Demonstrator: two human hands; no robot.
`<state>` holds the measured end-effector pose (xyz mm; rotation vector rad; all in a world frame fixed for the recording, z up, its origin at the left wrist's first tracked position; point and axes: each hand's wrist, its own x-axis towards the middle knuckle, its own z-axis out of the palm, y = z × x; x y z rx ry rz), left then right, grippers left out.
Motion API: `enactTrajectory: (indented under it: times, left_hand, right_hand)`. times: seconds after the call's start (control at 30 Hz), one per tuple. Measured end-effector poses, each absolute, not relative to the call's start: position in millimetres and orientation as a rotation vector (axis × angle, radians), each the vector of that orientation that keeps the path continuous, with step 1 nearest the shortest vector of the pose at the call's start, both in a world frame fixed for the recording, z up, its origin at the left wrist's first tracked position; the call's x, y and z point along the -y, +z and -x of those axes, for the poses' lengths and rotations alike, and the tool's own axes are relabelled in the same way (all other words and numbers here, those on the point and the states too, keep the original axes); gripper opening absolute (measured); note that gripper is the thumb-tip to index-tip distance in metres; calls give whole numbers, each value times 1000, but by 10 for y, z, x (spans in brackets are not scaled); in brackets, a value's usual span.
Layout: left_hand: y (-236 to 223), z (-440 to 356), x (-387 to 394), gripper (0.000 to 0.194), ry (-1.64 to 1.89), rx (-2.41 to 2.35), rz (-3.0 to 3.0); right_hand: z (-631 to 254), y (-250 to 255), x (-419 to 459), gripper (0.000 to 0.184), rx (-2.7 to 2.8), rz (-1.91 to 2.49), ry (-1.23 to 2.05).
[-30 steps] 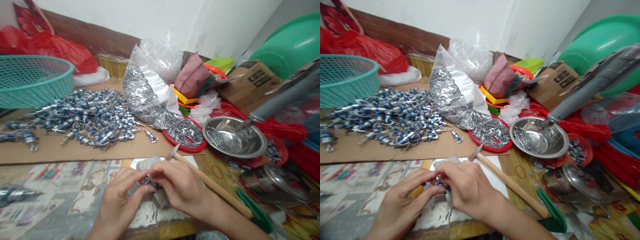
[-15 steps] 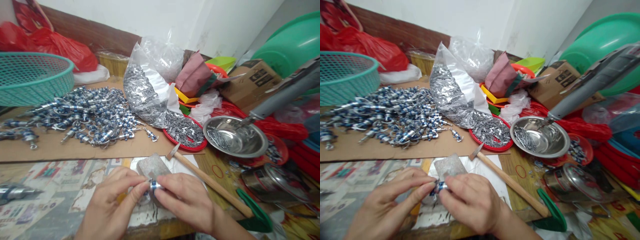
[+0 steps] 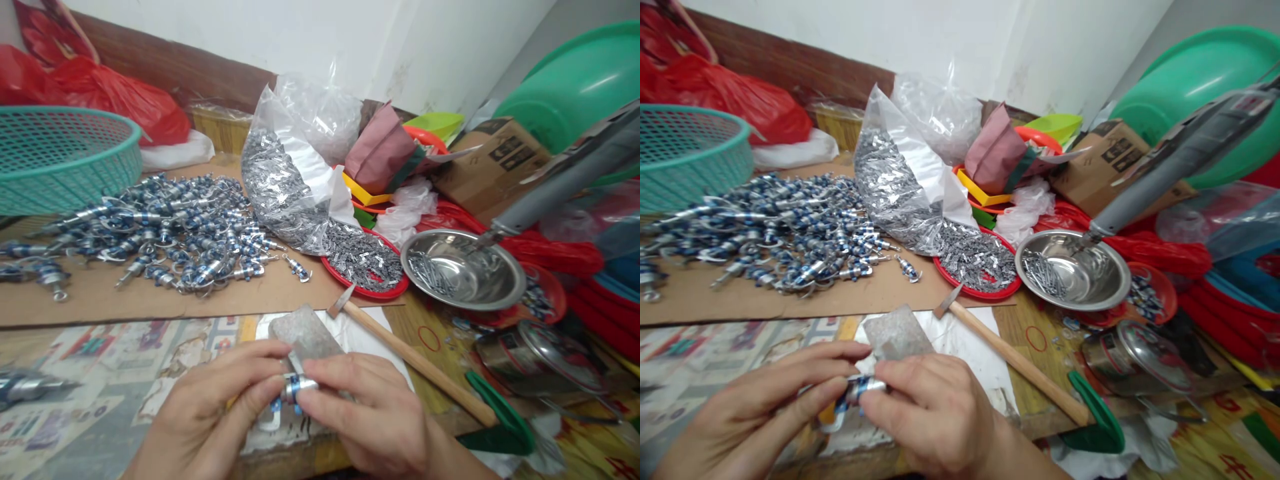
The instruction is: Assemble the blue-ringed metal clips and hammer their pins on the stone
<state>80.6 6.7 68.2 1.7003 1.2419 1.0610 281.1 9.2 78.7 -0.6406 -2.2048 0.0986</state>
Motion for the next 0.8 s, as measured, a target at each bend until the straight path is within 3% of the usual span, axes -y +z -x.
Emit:
enactTrajectory:
  times: [0.07, 0.13, 0.37, 0.53, 0.67, 0.8]
  left_hand:
    - [663, -861, -51, 12, 991, -1276, -1380]
    - [639, -939, -18, 20, 986, -1287, -1047]
    - [598, -1116, 82, 78, 1140, -1174, -621]
    - [605, -1071, -5, 82, 1005, -1065, -706]
    - [562, -1022, -90, 76, 894, -970, -829]
    - [503, -1000, -139, 75, 825, -885, -846]
  right_hand:
    - [-2774, 758, -71, 16, 2142, 693, 193]
    - [-2725, 728, -30, 10, 2043, 753, 320]
    - [-2760, 787, -115, 10, 2028, 1048, 744]
    - [-3320, 754, -889, 21, 1987, 1779, 165]
    - [-3612, 577, -1303, 8, 1991, 2001, 111]
    - [-3658, 496, -1377, 10, 2003, 1942, 100]
